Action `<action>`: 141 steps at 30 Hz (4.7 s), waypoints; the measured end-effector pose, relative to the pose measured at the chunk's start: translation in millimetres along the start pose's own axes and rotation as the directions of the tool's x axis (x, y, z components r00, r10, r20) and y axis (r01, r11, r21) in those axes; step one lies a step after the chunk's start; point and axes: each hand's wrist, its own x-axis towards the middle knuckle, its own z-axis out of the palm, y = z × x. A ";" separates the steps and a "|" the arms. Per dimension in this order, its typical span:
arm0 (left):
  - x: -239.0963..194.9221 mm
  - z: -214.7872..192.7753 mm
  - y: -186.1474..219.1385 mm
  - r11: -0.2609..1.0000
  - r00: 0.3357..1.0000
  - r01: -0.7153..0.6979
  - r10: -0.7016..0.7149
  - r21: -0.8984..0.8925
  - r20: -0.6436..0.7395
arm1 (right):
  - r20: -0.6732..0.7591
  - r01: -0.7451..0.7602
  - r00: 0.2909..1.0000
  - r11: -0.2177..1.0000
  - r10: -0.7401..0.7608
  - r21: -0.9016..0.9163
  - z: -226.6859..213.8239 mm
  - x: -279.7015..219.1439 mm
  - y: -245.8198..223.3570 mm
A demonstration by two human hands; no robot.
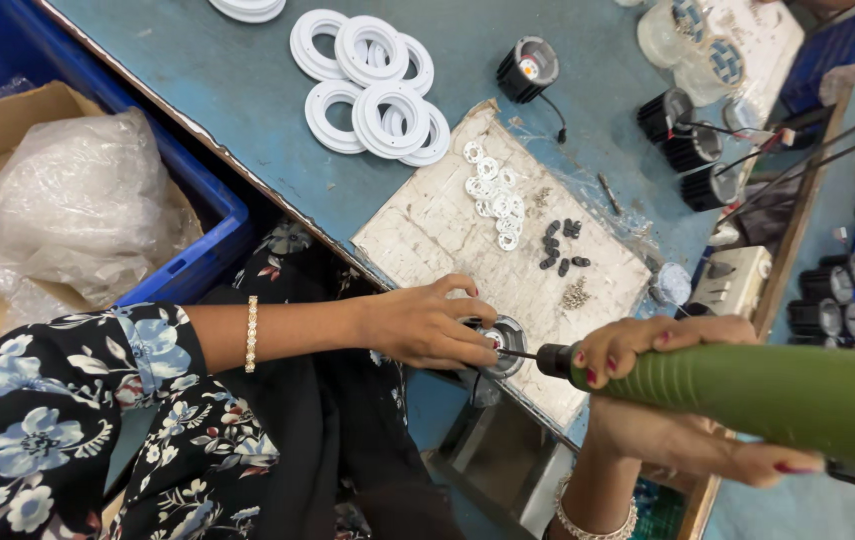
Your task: The person assembles a small LED light fixture by inserting a bulb into a black heat sink, then uses a green electric screwdriver to fasten screws into the fixture. The person handles multiple small components and tools on a cluttered workbench.
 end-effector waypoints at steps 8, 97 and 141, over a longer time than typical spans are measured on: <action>-1.5 1.6 -0.7 1.000 1.000 0.011 -0.011 -0.015 0.011 | 0.059 0.135 0.988 0.985 -0.142 0.110 -46.5 22.5 0.2; 58.7 -7.2 103.0 0.602 0.662 0.693 -0.749 -0.397 0.020 | 0.256 -0.134 0.966 0.775 -0.037 0.617 -104.8 -17.3 -20.7; 12.6 8.5 34.2 0.959 0.963 0.256 -0.265 -0.125 -0.058 | 0.164 -0.056 0.985 0.809 -0.051 0.585 -115.2 -16.1 -8.3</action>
